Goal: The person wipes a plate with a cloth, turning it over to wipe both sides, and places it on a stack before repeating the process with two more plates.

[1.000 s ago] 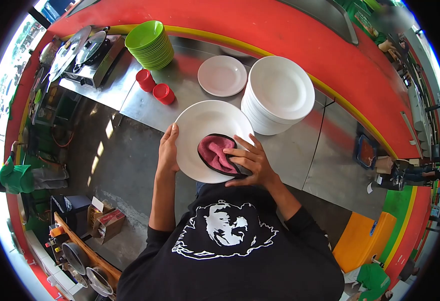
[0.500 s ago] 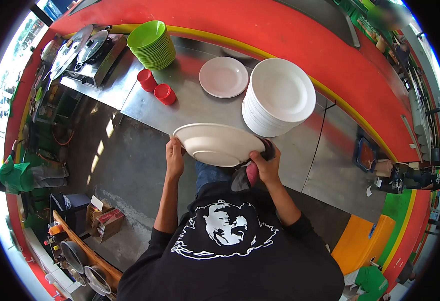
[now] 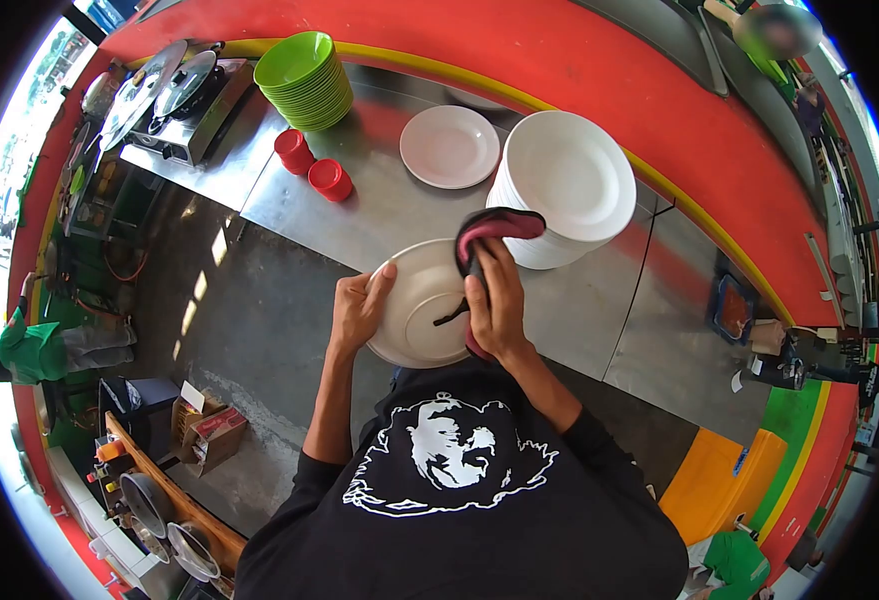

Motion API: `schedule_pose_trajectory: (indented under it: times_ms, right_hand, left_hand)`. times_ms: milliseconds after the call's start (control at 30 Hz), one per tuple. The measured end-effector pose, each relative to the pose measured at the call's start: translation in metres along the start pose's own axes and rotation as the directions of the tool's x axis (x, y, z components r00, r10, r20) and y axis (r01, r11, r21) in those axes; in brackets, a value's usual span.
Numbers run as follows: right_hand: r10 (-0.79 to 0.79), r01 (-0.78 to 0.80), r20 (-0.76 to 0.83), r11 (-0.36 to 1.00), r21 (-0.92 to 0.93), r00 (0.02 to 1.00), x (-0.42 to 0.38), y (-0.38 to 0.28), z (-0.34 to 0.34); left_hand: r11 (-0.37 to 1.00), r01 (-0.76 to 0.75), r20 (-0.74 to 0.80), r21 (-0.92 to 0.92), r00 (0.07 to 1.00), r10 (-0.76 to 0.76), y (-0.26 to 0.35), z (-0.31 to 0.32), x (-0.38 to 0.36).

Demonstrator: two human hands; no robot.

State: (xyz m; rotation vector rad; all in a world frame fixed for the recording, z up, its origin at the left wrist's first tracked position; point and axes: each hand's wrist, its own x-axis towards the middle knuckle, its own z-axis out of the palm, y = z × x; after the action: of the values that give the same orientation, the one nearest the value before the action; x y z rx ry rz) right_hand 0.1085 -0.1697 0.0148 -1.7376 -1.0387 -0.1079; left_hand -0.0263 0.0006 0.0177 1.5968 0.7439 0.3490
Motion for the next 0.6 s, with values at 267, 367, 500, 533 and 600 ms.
schedule_pose_trajectory:
  times_ms: [267, 367, 500, 533, 600]
  right_hand:
    - [-0.207, 0.247, 0.275, 0.962, -0.118, 0.939, 0.027, -0.008, 0.0]
    - [-0.144, 0.157, 0.207, 0.987, -0.046, 0.968, 0.021, 0.008, -0.001]
    - [-0.013, 0.007, 0.108, 0.999, 0.052, 0.994, -0.005, 0.024, 0.006]
    - [0.017, -0.022, 0.092, 0.998, 0.057, 0.996, -0.013, 0.024, 0.008]
    - [0.108, -0.114, 0.097, 0.992, 0.057, 0.989, -0.037, 0.028, 0.014]
  left_hand:
    - [0.981, -0.135, 0.132, 0.136, 0.984, 0.117, 0.001, -0.003, 0.005]
    - [0.991, -0.119, 0.018, 0.06, 0.993, 0.118, -0.001, -0.007, 0.004]
    - [0.97, -0.084, -0.14, -0.226, 0.989, 0.053, -0.032, -0.008, 0.007]
    - [0.952, -0.073, -0.162, -0.297, 0.986, 0.025, -0.036, -0.01, 0.007]
    - [0.883, -0.056, -0.26, -0.466, 0.963, -0.076, -0.031, -0.006, 0.009]
